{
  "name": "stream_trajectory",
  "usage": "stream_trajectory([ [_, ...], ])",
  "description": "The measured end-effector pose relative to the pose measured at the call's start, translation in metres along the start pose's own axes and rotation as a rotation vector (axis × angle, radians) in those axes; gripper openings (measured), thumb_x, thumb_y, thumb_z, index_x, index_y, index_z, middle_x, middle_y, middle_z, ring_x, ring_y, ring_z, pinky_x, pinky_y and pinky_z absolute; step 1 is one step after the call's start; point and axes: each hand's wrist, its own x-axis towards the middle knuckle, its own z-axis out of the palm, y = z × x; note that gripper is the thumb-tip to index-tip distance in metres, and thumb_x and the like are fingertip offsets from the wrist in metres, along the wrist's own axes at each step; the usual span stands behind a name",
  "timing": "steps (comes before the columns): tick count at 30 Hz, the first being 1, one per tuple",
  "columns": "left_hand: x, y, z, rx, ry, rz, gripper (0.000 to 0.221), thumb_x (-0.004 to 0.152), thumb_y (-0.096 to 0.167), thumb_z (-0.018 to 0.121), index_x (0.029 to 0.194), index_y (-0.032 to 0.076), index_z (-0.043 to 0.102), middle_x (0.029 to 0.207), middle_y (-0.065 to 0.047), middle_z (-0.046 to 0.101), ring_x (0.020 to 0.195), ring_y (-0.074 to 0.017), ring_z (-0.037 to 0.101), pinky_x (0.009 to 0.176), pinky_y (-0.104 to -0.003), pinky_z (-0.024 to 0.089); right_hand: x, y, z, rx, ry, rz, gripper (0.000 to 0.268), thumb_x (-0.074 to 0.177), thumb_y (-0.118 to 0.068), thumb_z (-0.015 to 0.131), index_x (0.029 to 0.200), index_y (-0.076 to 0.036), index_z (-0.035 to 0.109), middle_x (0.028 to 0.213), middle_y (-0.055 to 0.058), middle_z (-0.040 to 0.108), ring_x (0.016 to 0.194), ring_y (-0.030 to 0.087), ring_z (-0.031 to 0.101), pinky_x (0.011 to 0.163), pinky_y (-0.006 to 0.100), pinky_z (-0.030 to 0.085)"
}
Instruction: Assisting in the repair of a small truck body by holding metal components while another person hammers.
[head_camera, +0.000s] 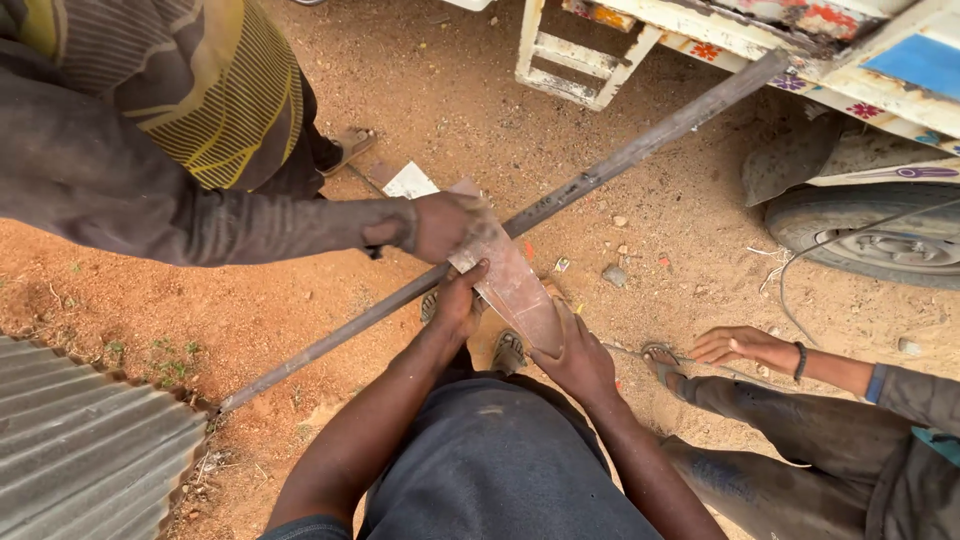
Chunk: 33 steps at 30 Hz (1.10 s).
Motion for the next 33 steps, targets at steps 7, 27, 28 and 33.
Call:
stream_trajectory([
  [7, 0.032, 0.045, -0.045, 0.034, 0.02, -0.131, 0.026, 0.095, 0.006, 0.061, 0.121, 0.004, 0.064, 0.114, -0.009, 0.073, 0.102, -0.0229, 0.073, 0.089, -0.04, 0.061, 0.027, -0.057, 0.006, 0.015, 0.034, -0.012, 0.107, 0.073, -0.048, 0.083, 0.158, -0.019, 0.025, 0.14, 0.016, 0.057, 0.118, 0.036, 0.064, 0.093, 0.047, 0.055],
  [27, 0.07, 0.067, -0.077, 0.234, 0.016, -0.522, 0.039, 0.098, 0.009, 0.063, 0.134, 0.001, 0.052, 0.128, -0.014, 0.064, 0.122, -0.0304, 0.062, 0.107, -0.051, 0.053, 0.016, -0.078, 0.007, 0.325, -0.132, 0.254, 0.108, 0.074, -0.053, 0.082, 0.16, -0.02, 0.026, 0.157, 0.018, 0.041, 0.141, 0.037, 0.046, 0.112, 0.048, 0.039],
  [28, 0.065, 0.074, -0.066, 0.243, 0.012, -0.521, 0.039, 0.098, 0.009, 0.063, 0.134, 0.001, 0.052, 0.128, -0.014, 0.064, 0.122, -0.0304, 0.062, 0.107, -0.051, 0.053, 0.014, -0.082, -0.001, 0.332, -0.125, 0.254, 0.108, 0.074, -0.053, 0.082, 0.16, -0.02, 0.026, 0.157, 0.018, 0.041, 0.141, 0.037, 0.046, 0.112, 0.048, 0.039],
  [33, 0.075, 0.071, -0.046, 0.274, -0.122, -0.561, 0.04, 0.098, 0.017, 0.061, 0.133, 0.001, 0.053, 0.127, -0.013, 0.065, 0.121, -0.0285, 0.064, 0.105, -0.052, 0.054, 0.007, -0.063, -0.009, 0.631, 0.006, 0.298, 0.098, 0.065, -0.035, 0.088, 0.15, -0.014, 0.046, 0.146, 0.015, 0.056, 0.136, 0.031, 0.055, 0.112, 0.039, 0.044],
])
